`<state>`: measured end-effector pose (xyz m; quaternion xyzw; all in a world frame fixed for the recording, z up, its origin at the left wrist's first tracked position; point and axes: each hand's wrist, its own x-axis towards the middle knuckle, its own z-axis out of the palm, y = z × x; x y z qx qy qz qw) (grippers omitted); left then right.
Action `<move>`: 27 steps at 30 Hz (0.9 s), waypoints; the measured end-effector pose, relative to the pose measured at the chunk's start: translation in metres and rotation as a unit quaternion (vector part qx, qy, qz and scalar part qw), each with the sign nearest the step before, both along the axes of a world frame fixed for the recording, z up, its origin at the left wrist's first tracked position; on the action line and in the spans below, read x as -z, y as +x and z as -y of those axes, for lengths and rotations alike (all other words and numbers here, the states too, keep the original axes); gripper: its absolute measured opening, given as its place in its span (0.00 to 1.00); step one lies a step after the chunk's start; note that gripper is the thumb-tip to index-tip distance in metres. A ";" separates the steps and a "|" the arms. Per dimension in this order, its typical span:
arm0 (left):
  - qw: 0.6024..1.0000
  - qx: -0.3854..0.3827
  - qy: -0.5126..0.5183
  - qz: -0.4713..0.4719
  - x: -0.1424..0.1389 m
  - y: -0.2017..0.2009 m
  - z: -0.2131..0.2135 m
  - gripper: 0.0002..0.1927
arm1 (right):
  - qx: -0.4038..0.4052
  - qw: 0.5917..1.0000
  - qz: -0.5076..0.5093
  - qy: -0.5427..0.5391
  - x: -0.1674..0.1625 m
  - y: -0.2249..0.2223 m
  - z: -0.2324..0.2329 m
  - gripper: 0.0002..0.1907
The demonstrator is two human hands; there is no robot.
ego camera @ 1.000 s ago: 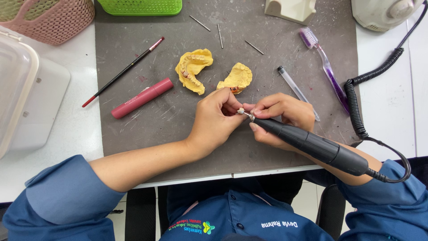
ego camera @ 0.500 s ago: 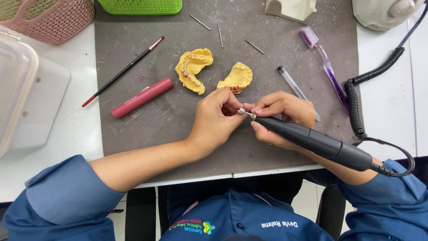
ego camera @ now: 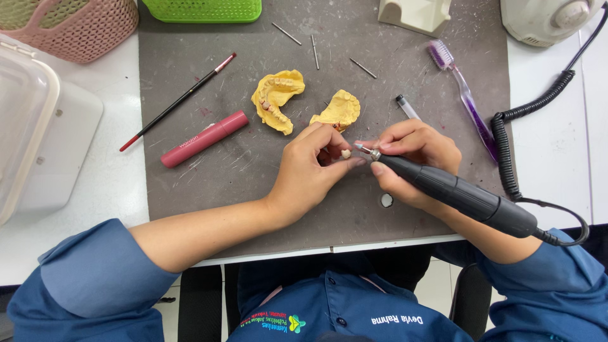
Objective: The person uses a rotary handpiece to grind and shape a small dental prosthesis component, then places it into a yellow dental cast to check fit. They repeat the grinding and fitting steps several times, adjusting the component until it seats properly in the cast.
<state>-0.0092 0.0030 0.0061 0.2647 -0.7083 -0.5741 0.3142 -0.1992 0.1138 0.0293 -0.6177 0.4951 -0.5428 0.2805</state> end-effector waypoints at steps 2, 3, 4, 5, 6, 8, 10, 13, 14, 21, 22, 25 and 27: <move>0.996 0.028 0.059 -0.056 -0.001 -0.001 0.001 0.10 | 0.024 1.000 -0.015 0.001 0.001 -0.004 -0.001 0.12; 0.992 0.042 0.089 -0.083 -0.001 -0.001 0.001 0.10 | 0.037 0.999 -0.022 0.001 0.002 -0.006 -0.002 0.13; 0.993 0.045 0.081 -0.071 -0.001 -0.001 0.001 0.10 | 0.032 0.999 -0.006 0.005 0.002 -0.007 -0.002 0.12; 0.995 0.048 0.072 -0.059 -0.001 0.001 0.002 0.10 | 0.028 1.000 0.011 0.009 0.002 -0.008 -0.002 0.11; 0.996 0.051 0.063 -0.046 -0.001 0.002 0.002 0.11 | 0.024 0.999 0.028 0.013 0.001 -0.009 -0.001 0.11; 0.996 0.052 0.051 -0.049 -0.001 0.003 0.003 0.12 | 0.013 0.999 0.033 0.007 0.000 -0.010 0.000 0.11; 0.996 0.053 0.049 -0.052 -0.001 0.003 0.003 0.11 | 0.010 1.000 0.016 -0.005 -0.001 -0.008 0.002 0.11; 0.996 0.055 0.052 -0.052 -0.001 0.004 0.004 0.10 | 0.011 0.999 -0.032 -0.030 -0.001 -0.002 0.006 0.12; 0.996 0.055 0.046 -0.050 -0.001 0.005 0.004 0.09 | 0.006 0.998 -0.041 -0.040 0.000 0.000 0.007 0.12; 0.997 0.050 0.045 -0.035 -0.003 0.007 0.004 0.07 | -0.005 0.990 -0.120 -0.068 -0.002 0.002 0.011 0.14; 0.997 0.047 0.052 -0.036 -0.003 0.006 0.004 0.06 | -0.003 0.990 -0.125 -0.070 -0.002 0.002 0.011 0.14; 0.996 0.041 0.066 -0.036 -0.003 0.005 0.003 0.07 | -0.001 0.988 -0.134 -0.073 -0.001 0.002 0.011 0.14; 0.996 0.040 0.065 -0.034 -0.003 0.005 0.003 0.07 | -0.005 0.988 -0.136 -0.074 -0.001 0.002 0.011 0.14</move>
